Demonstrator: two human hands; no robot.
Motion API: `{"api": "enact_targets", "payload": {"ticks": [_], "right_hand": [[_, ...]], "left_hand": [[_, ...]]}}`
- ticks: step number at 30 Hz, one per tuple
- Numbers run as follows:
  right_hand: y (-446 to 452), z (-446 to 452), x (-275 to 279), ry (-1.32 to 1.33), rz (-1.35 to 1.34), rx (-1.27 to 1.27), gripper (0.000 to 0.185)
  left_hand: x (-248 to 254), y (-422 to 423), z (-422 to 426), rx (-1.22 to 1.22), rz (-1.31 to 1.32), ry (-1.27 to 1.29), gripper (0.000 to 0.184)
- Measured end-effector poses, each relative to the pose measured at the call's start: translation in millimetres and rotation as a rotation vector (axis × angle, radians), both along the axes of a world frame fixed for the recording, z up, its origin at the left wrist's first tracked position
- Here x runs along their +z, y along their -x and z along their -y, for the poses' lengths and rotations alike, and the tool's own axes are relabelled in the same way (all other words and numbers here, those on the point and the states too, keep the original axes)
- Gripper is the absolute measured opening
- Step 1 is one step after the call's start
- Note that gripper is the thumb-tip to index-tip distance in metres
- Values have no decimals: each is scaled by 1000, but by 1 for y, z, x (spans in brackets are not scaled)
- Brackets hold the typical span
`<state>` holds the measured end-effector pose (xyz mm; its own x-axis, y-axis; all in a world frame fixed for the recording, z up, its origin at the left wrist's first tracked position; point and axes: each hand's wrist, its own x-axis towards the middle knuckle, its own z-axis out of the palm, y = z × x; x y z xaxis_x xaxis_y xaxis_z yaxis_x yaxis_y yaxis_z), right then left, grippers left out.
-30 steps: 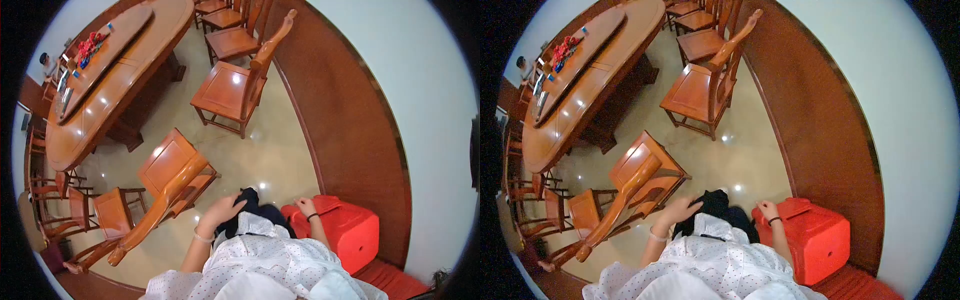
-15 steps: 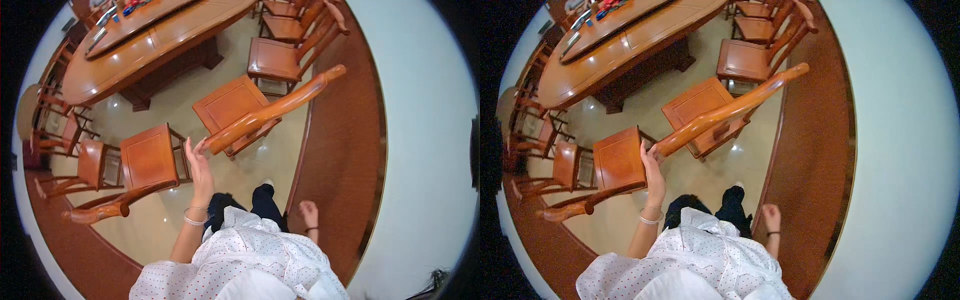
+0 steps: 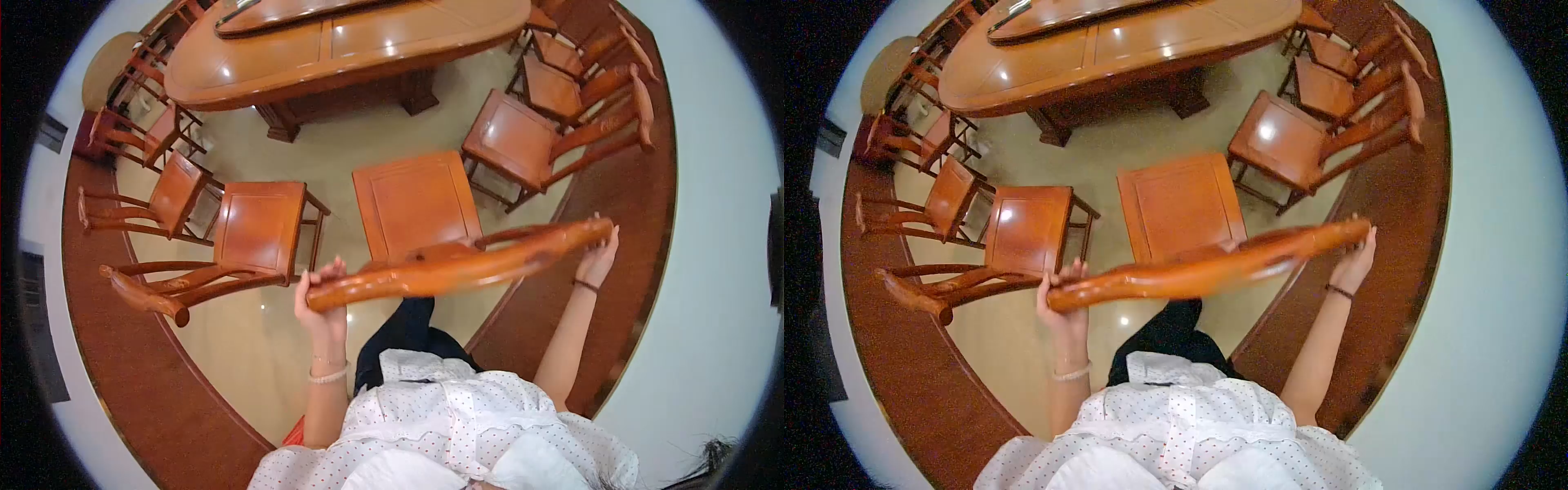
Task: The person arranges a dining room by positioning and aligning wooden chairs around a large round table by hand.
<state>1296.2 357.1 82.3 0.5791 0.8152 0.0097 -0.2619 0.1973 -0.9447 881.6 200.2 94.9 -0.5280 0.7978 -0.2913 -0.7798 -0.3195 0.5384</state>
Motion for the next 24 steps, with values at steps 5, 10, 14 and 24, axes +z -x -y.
{"api": "enact_targets", "payload": {"ticks": [5,10,14,24], "right_hand": [[-2,-26,-7,-35,-384,83,45],[-14,-32,-13,-93,-392,67,41],[0,-36,11,39,-385,-51,37],[15,-63,18,105,-391,-86,27]], "left_hand": [[-13,-4,2,-4,152,-147,31],[-4,-3,-8,-80,121,-115,39],[2,-3,-10,-71,160,-79,40],[7,10,-27,8,265,-144,38]]}}
